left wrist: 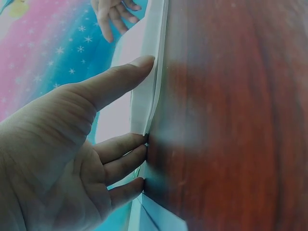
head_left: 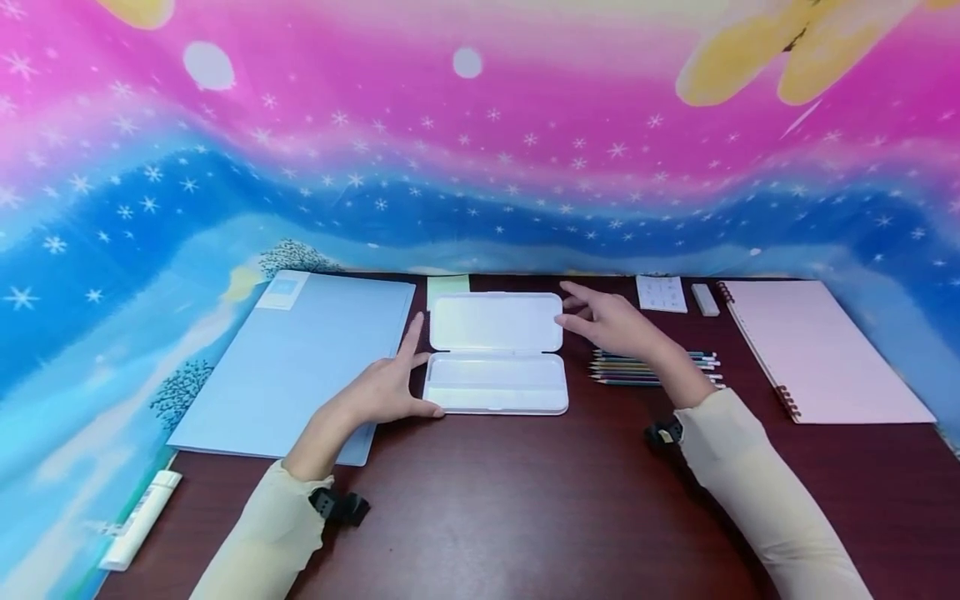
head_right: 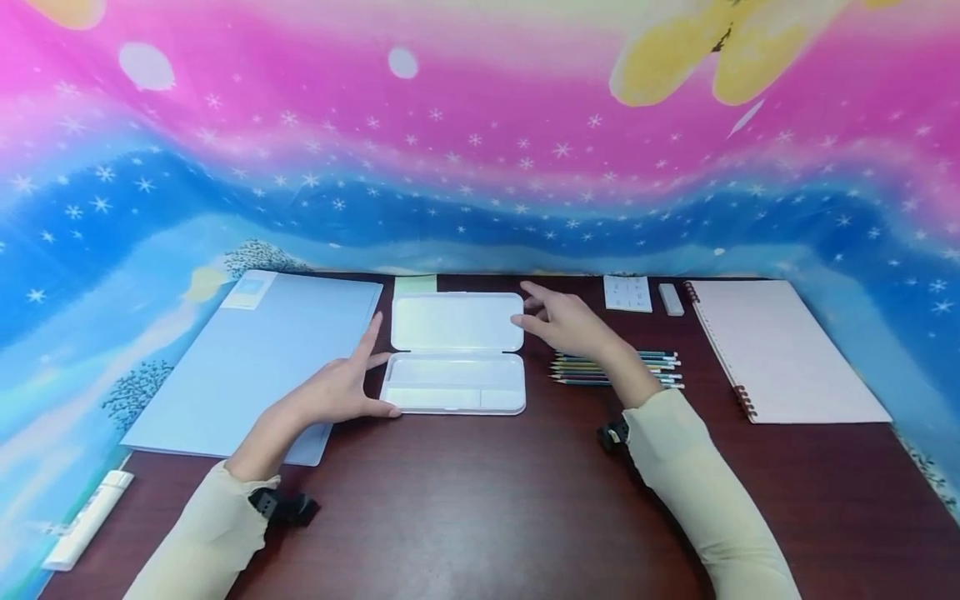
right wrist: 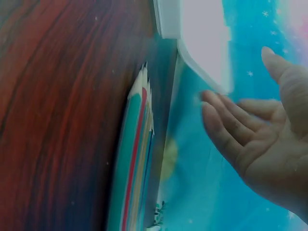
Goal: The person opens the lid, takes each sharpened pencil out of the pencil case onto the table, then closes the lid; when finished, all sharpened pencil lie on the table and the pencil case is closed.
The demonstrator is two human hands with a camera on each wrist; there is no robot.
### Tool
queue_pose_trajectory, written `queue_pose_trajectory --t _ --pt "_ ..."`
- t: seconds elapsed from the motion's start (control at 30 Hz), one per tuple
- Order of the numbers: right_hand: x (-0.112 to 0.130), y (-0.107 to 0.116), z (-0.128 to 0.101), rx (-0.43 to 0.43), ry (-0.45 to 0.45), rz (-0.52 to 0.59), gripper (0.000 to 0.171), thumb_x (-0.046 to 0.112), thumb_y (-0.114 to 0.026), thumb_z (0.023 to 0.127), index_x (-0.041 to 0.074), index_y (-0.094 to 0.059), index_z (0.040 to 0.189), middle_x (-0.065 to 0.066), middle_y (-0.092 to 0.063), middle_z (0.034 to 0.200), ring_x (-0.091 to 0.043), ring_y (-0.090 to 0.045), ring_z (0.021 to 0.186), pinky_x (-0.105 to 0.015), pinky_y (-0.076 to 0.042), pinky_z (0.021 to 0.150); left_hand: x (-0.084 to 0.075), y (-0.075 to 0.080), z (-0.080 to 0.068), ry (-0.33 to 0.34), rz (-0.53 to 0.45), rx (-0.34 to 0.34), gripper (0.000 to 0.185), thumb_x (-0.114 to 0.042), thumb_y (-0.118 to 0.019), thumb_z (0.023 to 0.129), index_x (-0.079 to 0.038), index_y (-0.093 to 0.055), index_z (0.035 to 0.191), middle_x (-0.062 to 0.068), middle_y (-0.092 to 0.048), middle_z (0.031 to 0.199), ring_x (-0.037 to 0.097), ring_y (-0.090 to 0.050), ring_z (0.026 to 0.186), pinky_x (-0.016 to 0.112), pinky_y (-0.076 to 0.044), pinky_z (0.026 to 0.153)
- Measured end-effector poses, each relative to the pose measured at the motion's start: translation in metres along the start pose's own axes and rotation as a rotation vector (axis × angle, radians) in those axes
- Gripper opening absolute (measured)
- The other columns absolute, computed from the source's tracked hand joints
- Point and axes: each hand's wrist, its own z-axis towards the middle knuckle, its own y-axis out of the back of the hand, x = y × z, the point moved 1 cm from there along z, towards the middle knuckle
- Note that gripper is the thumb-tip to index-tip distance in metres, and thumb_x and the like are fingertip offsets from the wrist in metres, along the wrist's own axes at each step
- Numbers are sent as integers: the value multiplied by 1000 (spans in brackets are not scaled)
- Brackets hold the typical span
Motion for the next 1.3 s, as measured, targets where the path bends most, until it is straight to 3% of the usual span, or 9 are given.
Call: queue_pose_trajectory --t 0.1,0.2,0.3,0.37,0.53,0.63,0.8,0.97,1.3 --pt "2 1 -3 -55 8 54 61 47 -52 104 14 -44 155 -11 -68 125 -31 -69 105 -47 -56 88 -2 0 1 12 -10 -1 148 -54 -87 74 -17 30 157 2 -53 153 39 -53 136 55 -41 111" --pt "6 1 -10 -90 69 83 41 42 -51 106 19 -65 138 -7 -71 115 -29 -69 98 -42 -57 82 -2 0 2 18 -17 2 149 -55 -87 73 -17 32 156 1 -52 153 38 -51 138 55 -40 113" --pt "12 -4 -18 -63 186 38 28 34 -54 106 24 -77 118 -1 -73 113 -21 -69 101 -38 -56 83 -3 0 2 -4 -32 -7 148 -53 -88 73 -23 31 157 6 -54 152 40 -51 137 56 -40 112" --pt "17 -10 -25 -11 254 -16 23 32 -60 103 25 -79 115 2 -74 116 -15 -68 104 -37 -56 85 -4 1 3 -32 -28 -19 143 -52 -88 73 -29 24 160 13 -56 149 42 -57 131 56 -42 109" --pt "27 -26 -42 98 302 -184 37 38 -74 93 26 -73 127 1 -68 131 -18 -64 120 -44 -54 98 -5 1 2 -109 34 -17 109 -49 -85 78 -40 -17 163 15 -60 143 35 -63 120 55 -49 100" --pt "30 -32 -48 109 283 -270 47 40 -77 89 26 -69 133 -4 -62 141 -24 -59 130 -47 -51 102 -6 0 2 -123 52 8 98 -53 -83 79 -37 -30 160 6 -53 153 33 -57 130 55 -48 102" --pt "32 -37 -53 127 245 -340 55 40 -79 87 28 -64 139 -10 -52 153 -29 -53 138 -48 -50 104 -9 -2 4 -116 52 48 95 -66 -73 82 -35 -30 160 1 -40 162 32 -46 144 57 -41 110" --pt "32 -39 -53 142 197 -352 57 39 -79 88 28 -62 142 -10 -49 156 -28 -54 138 -47 -50 105 -10 -3 6 -152 52 21 77 -59 -63 94 -32 -34 159 3 -42 161 33 -46 144 57 -41 112" --pt "38 -46 -48 142 226 -318 56 39 -80 86 28 -65 139 -11 -52 153 -27 -56 137 -47 -51 105 -7 -2 -4 -108 49 -15 77 -54 -70 91 -30 -40 157 5 -49 157 36 -52 138 57 -45 107"
